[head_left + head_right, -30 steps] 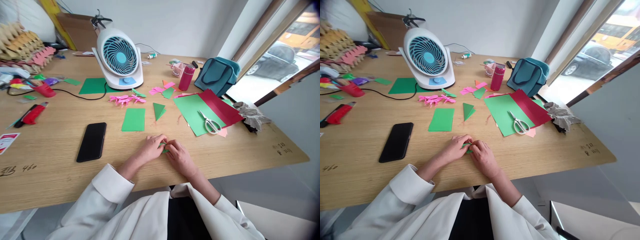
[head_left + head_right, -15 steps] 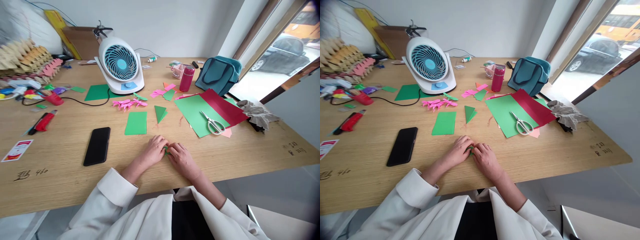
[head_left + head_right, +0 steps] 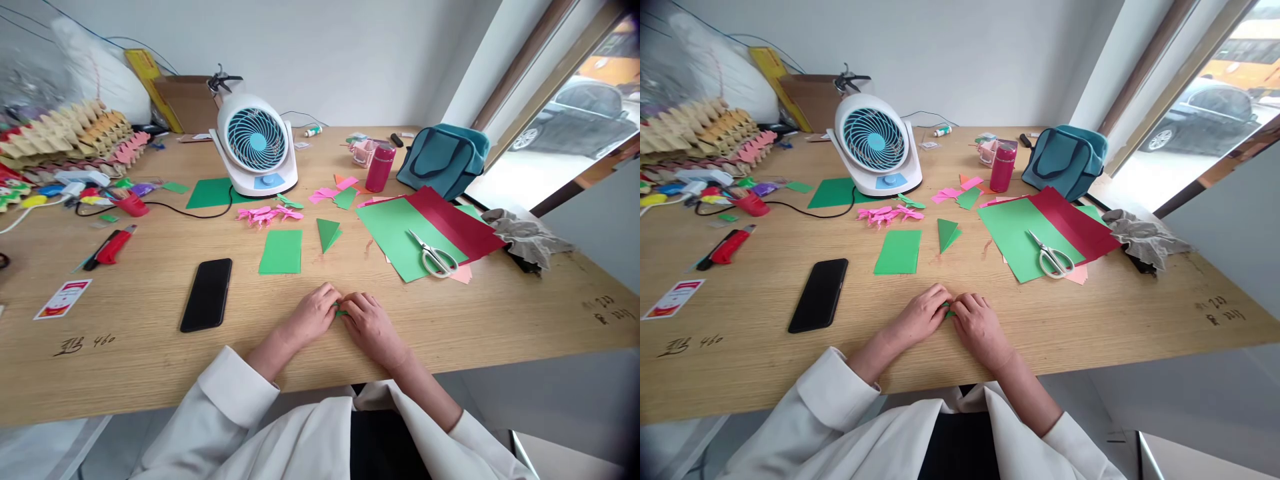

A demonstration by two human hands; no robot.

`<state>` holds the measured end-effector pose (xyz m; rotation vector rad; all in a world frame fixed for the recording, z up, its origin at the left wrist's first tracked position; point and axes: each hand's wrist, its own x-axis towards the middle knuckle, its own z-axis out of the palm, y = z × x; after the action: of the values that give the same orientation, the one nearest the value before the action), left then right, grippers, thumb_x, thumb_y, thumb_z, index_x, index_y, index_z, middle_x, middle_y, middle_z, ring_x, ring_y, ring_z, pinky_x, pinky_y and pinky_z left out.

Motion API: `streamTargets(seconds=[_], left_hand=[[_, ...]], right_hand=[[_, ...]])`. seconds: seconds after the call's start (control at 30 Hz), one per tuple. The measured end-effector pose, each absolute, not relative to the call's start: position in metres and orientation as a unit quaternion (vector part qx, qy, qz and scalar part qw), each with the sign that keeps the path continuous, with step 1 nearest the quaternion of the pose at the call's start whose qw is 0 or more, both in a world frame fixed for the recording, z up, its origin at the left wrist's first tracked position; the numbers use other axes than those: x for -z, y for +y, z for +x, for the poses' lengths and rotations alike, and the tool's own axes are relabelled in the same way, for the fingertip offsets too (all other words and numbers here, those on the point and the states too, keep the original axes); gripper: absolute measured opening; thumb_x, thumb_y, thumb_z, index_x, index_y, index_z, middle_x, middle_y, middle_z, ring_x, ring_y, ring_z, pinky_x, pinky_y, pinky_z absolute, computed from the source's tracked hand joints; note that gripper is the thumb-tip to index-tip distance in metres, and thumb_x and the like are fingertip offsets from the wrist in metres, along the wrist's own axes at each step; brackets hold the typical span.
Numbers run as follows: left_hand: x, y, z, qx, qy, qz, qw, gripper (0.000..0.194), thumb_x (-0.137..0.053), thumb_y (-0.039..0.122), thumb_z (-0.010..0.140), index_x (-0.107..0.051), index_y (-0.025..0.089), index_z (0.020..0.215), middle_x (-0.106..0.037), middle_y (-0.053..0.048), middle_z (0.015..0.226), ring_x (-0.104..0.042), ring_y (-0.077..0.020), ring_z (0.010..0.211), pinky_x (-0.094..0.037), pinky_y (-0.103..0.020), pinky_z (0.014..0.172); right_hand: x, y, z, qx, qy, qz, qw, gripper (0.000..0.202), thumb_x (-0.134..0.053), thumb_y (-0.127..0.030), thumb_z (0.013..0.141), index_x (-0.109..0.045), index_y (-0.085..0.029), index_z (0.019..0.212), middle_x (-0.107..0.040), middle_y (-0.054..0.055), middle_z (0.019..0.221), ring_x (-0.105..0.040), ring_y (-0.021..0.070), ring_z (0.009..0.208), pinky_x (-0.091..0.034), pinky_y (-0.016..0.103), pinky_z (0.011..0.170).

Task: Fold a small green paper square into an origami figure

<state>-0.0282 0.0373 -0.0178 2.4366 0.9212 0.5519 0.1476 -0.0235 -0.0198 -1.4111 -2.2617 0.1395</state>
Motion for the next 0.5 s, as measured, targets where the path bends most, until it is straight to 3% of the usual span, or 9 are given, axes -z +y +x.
streamTargets(seconds=[0.5], left_hand=[[0.0189, 0.0294, -0.0368, -0.203, 0.313, 0.900, 0.224, 0.013, -0.053, 0.011, 0.092, -0.053, 0.019, 0.101, -0.056, -0.006, 0.109, -0.057, -0.0203, 0.103, -0.050, -0.035, 0.091]], right_hand=[[0.0160, -0.0234, 0.1478, -0.054, -0.822, -0.517, 0.231, 0.005, -0.056, -0.016, 0.095, -0.060, -0.019, 0.097, -0.066, 0.008, 0.100, -0.057, 0.0227, 0.093, -0.048, 0.038, 0.085]])
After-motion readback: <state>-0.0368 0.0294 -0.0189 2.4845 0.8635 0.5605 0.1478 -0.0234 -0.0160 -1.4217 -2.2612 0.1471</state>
